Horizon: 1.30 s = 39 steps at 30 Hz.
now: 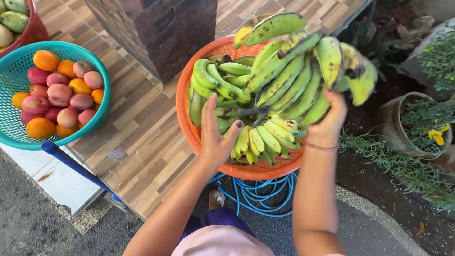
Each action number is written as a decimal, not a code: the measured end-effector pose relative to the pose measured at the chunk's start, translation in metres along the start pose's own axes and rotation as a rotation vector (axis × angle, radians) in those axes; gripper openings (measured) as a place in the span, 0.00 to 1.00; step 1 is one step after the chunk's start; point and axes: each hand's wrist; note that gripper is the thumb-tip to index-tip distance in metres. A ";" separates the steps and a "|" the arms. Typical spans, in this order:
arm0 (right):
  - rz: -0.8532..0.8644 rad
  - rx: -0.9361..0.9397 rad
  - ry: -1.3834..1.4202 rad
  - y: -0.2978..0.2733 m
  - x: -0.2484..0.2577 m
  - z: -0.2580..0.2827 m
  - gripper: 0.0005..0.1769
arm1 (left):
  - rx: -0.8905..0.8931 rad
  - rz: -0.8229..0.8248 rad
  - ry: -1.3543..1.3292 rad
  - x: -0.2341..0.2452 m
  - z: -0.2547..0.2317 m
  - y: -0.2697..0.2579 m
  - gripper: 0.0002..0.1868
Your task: The person is washing and then sorting bunches of green bananas into a basket while organizing other fruits like mangoes and oranges in a domestic outdoor area.
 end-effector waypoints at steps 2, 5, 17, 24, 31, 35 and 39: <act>-0.062 -0.009 0.035 -0.020 -0.011 -0.014 0.36 | 0.002 0.051 -0.079 -0.004 -0.014 0.001 0.49; -0.131 -0.052 0.112 -0.044 -0.023 -0.036 0.34 | -0.004 0.100 -0.204 -0.011 -0.031 -0.002 0.52; 0.014 -0.480 0.512 -0.104 -0.057 -0.099 0.42 | -0.293 0.258 -0.030 -0.014 -0.080 -0.024 0.41; 0.246 -0.673 1.015 -0.119 -0.062 -0.118 0.42 | -0.321 0.319 0.108 -0.024 -0.059 -0.045 0.36; -0.195 -0.670 0.439 -0.132 -0.078 -0.096 0.33 | -0.376 0.171 0.232 -0.005 -0.049 -0.051 0.30; 0.115 -0.717 1.032 -0.128 -0.078 -0.098 0.43 | -0.224 -0.025 0.200 0.012 -0.028 -0.045 0.36; 0.096 -0.798 1.163 -0.131 -0.081 -0.096 0.41 | 0.286 -0.062 -0.124 0.020 -0.005 -0.038 0.33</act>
Point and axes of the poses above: each hand's wrist, its own y-axis towards the middle knuckle, its own x-axis out of the back of the hand, z = x × y, and after that the axes turned 8 degrees about -y, right-handed
